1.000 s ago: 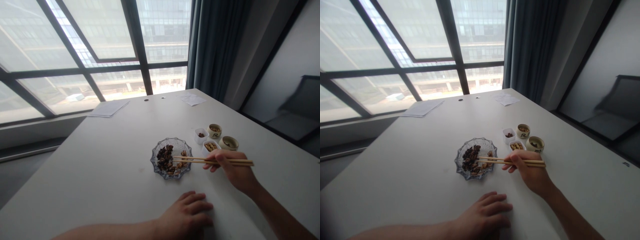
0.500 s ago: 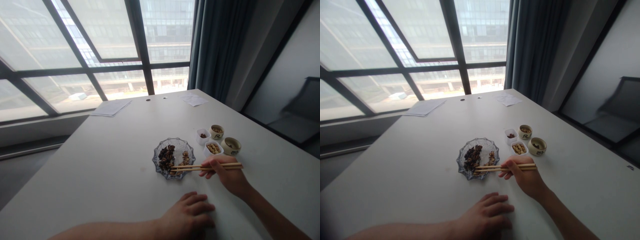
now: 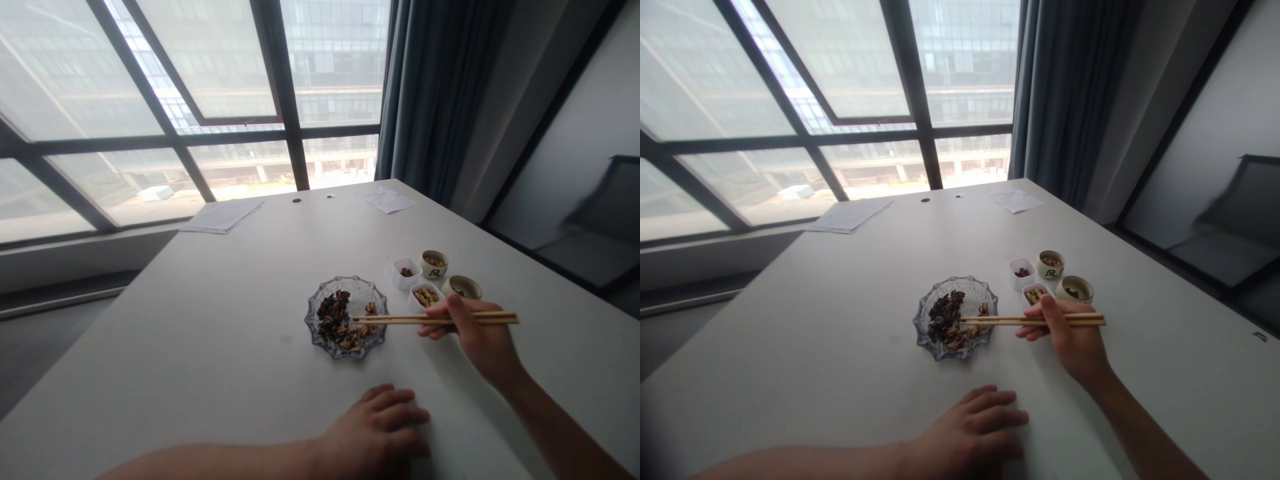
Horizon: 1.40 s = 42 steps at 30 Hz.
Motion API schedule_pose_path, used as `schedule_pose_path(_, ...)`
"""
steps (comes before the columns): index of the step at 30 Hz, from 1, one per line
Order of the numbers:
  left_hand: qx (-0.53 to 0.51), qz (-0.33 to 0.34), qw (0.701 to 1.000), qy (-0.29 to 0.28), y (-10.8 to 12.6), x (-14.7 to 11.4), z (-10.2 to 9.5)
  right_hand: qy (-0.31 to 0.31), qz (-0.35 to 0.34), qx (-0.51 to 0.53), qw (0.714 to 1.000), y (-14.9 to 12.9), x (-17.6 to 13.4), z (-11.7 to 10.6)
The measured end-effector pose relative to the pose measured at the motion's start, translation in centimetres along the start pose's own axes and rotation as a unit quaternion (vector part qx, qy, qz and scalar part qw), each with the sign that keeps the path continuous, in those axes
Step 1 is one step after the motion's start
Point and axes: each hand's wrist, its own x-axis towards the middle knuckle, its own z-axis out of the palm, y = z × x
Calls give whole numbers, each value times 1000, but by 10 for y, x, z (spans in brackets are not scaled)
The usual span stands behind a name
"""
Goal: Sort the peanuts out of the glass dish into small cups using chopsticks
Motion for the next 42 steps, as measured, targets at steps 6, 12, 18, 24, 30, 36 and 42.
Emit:
schedule_pose_path(6, 4, 6, 1000, 27, -1, -1, 2, 196, -98, -15, 976, -18, 31, -68)
schedule_pose_path(12, -3, -4, 1000, 11, 0, -1, 2, 362, -47, -57, 929, -35, 42, -107)
schedule_pose_path(18, -14, -3, 1000, 15, 1, -1, 1, 338, -11, -119, 934, -24, 45, -118)
schedule_pose_path(24, -12, -4, 1000, 12, 0, -2, 4, 307, -62, -61, 948, -22, 42, -108)
schedule_pose_path(30, -8, -6, 1000, 8, 1, -1, 1, 64, -75, -46, 994, -16, 23, -54)
schedule_pose_path(36, -8, -6, 1000, 5, 2, 0, -1, -92, -6, -26, 995, -4, -3, -1)
schedule_pose_path(42, -4, 4, 1000, 15, 1, 1, 1, -97, 40, 1, 995, 11, -7, 11)
